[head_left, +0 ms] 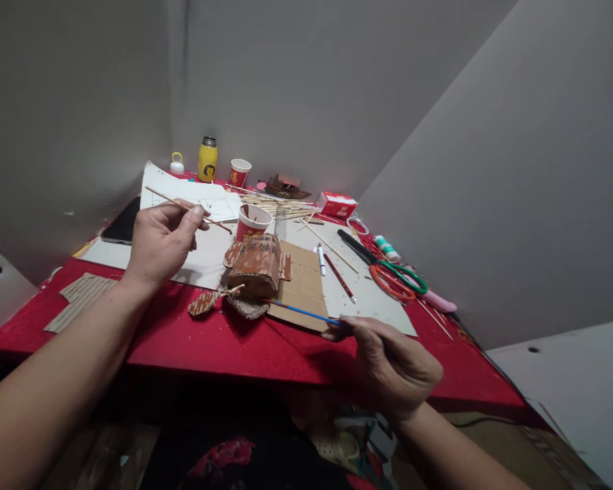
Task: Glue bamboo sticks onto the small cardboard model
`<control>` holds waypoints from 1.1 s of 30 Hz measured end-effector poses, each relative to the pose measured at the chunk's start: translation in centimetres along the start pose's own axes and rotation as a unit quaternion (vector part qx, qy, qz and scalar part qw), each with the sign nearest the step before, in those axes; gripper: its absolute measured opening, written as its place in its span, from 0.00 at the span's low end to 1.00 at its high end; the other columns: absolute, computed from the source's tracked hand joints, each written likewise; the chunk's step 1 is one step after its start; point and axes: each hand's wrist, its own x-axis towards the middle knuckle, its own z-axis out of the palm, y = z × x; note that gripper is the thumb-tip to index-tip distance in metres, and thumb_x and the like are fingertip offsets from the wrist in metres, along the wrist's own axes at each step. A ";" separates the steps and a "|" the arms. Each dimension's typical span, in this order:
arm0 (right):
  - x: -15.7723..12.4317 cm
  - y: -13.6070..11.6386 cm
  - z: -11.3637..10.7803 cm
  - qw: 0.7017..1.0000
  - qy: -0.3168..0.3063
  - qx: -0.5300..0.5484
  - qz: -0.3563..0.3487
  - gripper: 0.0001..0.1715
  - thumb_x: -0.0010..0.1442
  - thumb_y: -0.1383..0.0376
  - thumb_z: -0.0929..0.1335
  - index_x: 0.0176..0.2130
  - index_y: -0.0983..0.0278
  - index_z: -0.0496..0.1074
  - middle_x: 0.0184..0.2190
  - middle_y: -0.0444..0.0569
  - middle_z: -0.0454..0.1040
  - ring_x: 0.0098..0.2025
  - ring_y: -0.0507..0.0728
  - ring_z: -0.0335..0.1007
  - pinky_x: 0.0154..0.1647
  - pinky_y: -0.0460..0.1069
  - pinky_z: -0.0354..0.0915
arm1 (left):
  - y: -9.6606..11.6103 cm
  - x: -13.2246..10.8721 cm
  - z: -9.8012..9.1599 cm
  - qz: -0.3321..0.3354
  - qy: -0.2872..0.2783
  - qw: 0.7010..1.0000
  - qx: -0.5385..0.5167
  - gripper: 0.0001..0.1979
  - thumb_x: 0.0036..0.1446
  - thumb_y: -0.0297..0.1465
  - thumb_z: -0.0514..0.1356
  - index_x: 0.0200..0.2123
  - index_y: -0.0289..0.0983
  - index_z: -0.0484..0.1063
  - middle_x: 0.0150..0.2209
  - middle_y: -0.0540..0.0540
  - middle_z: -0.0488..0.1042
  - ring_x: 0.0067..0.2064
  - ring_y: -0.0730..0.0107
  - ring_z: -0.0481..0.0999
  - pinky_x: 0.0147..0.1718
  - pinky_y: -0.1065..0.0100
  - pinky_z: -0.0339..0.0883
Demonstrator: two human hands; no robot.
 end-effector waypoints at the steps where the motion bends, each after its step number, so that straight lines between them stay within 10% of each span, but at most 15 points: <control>1: 0.0 -0.1 -0.1 1.000 0.010 0.004 -0.002 0.19 0.62 0.77 0.68 0.46 0.57 0.80 0.31 0.43 0.82 0.29 0.53 0.80 0.30 0.47 0.77 | 0.0 0.0 0.0 -0.001 0.000 1.000 0.001 0.09 0.58 0.33 0.62 0.27 0.36 0.75 0.25 0.49 0.76 0.19 0.79 0.66 0.19 0.73 0.60; 8: -0.1 0.0 -0.4 1.000 -0.020 -0.019 -0.010 0.21 0.61 0.77 0.70 0.48 0.56 0.79 0.33 0.43 0.83 0.32 0.53 0.82 0.33 0.46 0.77 | 0.0 0.1 0.0 -0.007 0.003 1.000 -0.002 0.09 0.58 0.33 0.62 0.28 0.36 0.75 0.25 0.49 0.77 0.19 0.79 0.66 0.20 0.73 0.61; 22: 2.8 -0.1 -1.1 0.931 0.035 0.224 0.286 0.13 0.56 0.55 0.75 0.33 0.63 0.80 0.25 0.50 0.81 0.21 0.54 0.78 0.18 0.43 0.72 | -0.2 0.2 -0.1 -0.021 -0.002 1.000 -0.007 0.08 0.57 0.33 0.62 0.27 0.37 0.75 0.25 0.48 0.77 0.19 0.77 0.66 0.19 0.72 0.60; 33: 1.0 0.1 -0.5 0.968 -0.009 0.152 0.199 0.08 0.64 0.65 0.70 0.41 0.62 0.80 0.32 0.52 0.83 0.28 0.57 0.82 0.24 0.48 0.77 | 0.1 0.1 0.0 -0.027 0.000 0.999 -0.023 0.08 0.56 0.34 0.62 0.28 0.36 0.75 0.26 0.48 0.78 0.19 0.77 0.66 0.19 0.72 0.60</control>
